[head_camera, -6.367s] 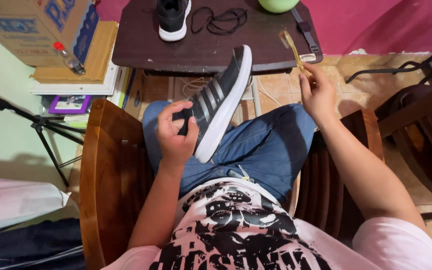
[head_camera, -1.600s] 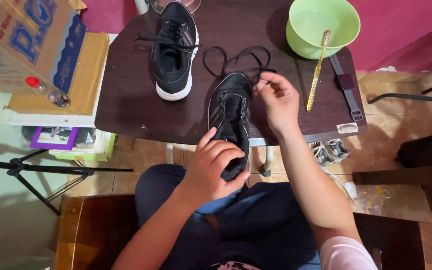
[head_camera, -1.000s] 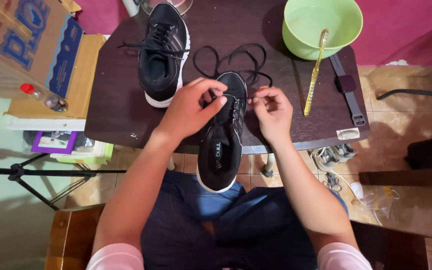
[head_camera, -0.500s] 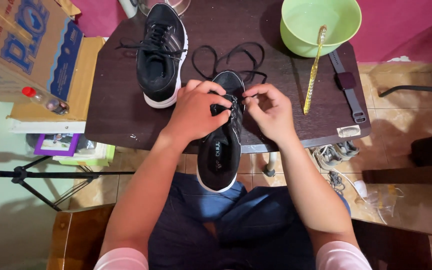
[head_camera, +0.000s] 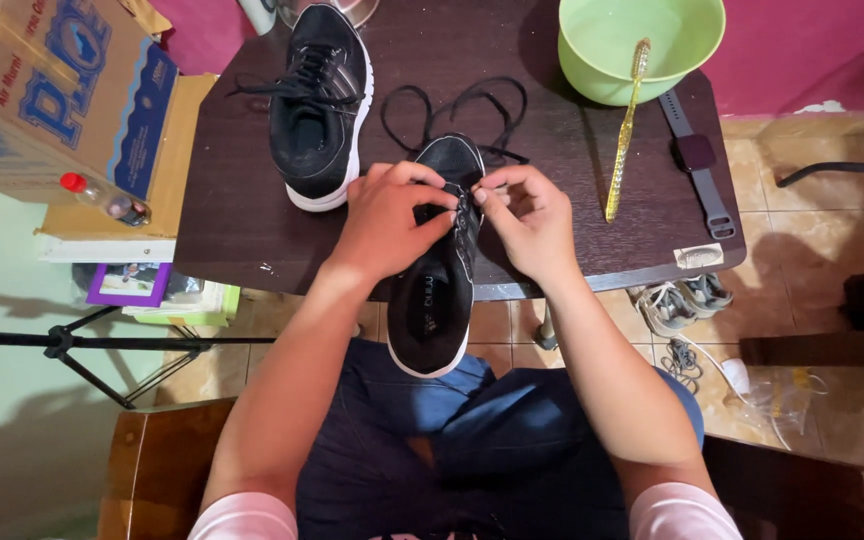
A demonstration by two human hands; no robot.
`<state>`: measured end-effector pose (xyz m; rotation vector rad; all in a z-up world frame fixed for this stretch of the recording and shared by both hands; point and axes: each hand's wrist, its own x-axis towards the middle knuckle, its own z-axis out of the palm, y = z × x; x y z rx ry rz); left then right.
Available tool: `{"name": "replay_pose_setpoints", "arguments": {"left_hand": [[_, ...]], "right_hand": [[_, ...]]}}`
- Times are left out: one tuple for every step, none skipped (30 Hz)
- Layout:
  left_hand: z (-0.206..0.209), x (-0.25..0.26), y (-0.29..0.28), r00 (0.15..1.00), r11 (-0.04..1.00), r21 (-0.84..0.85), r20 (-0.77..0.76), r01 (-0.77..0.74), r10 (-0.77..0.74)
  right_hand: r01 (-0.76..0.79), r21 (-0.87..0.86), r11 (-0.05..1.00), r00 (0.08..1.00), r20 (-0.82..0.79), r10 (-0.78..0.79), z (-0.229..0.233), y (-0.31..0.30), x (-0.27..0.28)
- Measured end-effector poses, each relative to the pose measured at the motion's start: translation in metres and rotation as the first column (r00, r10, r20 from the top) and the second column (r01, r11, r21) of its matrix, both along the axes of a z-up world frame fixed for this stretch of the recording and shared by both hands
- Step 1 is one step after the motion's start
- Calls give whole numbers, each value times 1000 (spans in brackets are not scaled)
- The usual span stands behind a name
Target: Applying glue to the sole of a sneaker with a brush and then threading laces through the eyelets of another sneaker.
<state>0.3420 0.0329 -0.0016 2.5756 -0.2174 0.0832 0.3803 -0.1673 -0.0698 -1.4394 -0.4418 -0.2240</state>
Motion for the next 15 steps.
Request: {"name": "replay_pose_setpoints", "arguments": {"left_hand": [[2,-1,0,1000,1000,1,0,-1,1],[5,-2,-1,1000,1000,-10,-12,-3,2],[7,-2,-2,1000,1000,-21,-25,-5,4],[8,-2,-2,1000,1000,-20,-24,-5,5],[9,-2,-2,1000,1000,-15,-23,-3,2],[9,-3,-3,1000,1000,-10,-25,1,-1],[9,-4,-4,1000,1000,-9,-26,1,-1],[10,-4,-4,999,1000,-11,-32,-8,8],[10,-4,-4,999,1000,-14,-37,-17,16],[10,-5,-4,999,1000,-13,-38,-18,17],[10,-5,-4,999,1000,-17,-44,-19,19],[11,-5,-5,999,1000,-21,-48,-21,20],[11,-5,-5,999,1000,-20,-47,-21,20],[10,-5,-5,999,1000,-20,-40,-18,17],[10,-6,-5,999,1000,-20,-33,-15,15]], "right_hand": [[-1,1,1000,1000,0,1,-1,1,0],[-7,18,1000,1000,-3,7,-1,1,1],[-13,35,999,1000,-6,13,-2,1,1],[-13,36,999,1000,-5,14,-3,2,2],[-18,65,998,1000,-15,19,-3,3,2],[-22,94,995,999,-27,25,-4,4,1],[-22,95,995,999,-28,25,-5,4,0],[-25,110,994,999,-31,29,-5,4,0],[-28,124,992,999,-34,33,-6,4,0],[-29,125,992,999,-35,33,-6,5,0],[-27,112,993,999,-27,30,-6,6,-1],[-24,99,995,1000,-17,26,-5,7,-1],[-25,100,995,1000,-16,27,-5,6,0],[-32,105,994,999,-18,34,-6,5,1],[-40,110,993,999,-20,42,-7,4,1]]}}
